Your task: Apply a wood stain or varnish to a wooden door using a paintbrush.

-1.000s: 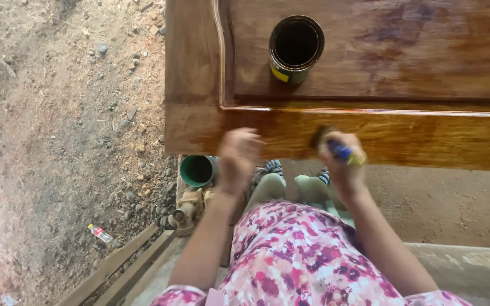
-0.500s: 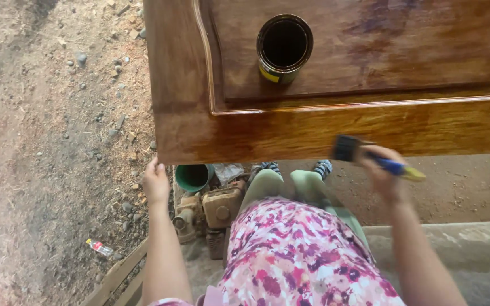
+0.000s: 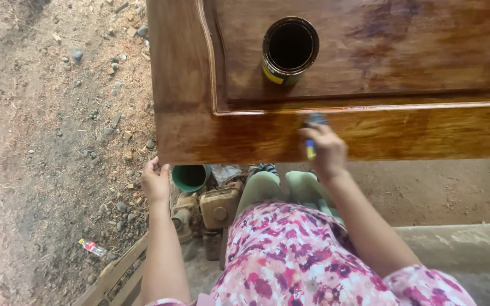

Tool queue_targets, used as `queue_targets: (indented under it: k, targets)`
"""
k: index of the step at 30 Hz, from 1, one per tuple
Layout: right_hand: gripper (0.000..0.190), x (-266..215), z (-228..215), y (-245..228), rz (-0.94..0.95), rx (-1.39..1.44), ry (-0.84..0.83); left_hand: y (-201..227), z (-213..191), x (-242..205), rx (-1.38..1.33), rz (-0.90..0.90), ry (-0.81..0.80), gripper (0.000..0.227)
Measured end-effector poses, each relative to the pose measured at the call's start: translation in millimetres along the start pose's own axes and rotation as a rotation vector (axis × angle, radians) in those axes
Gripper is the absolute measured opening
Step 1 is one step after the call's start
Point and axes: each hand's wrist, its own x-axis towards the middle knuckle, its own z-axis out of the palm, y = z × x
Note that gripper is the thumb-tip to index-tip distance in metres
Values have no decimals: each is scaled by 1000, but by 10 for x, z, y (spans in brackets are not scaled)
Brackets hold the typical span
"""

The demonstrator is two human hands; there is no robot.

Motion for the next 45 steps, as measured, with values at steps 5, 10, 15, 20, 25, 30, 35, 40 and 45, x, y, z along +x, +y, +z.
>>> queue_targets:
  k: [5, 10, 15, 20, 25, 30, 35, 40, 45]
  targets:
    - [23, 123, -12, -412, -11, 409, -16, -62, -20, 47, 22, 23, -4, 36]
    - [16, -140, -309, 766, 230, 624, -39, -9, -40, 72, 129, 57, -1, 36]
    - [14, -785, -1079, 2527, 335, 495, 251, -152, 20, 116, 67, 58, 11, 36]
    - [22, -833, -1385, 2708, 422, 43, 380, -132, 47, -28, 135, 139, 80, 38]
    - [12, -308, -416, 1674, 39, -148, 323, 555, -20, -436, 114, -118, 40, 49]
    - [36, 26, -225, -84, -191, 39, -58, -73, 384, -592, 151, 107, 196, 60]
    - [22, -187, -342, 85, -13, 560, -104, -301, 458, -971, 245, -106, 115, 59]
    - [20, -733, -1057, 1565, 760, 932, -313, -1160, 409, -1391, 388, -324, 32, 57]
    - [14, -1614, -1639, 3390, 498, 810, 203, -1502, 311, -1874, 538, -550, -66, 42]
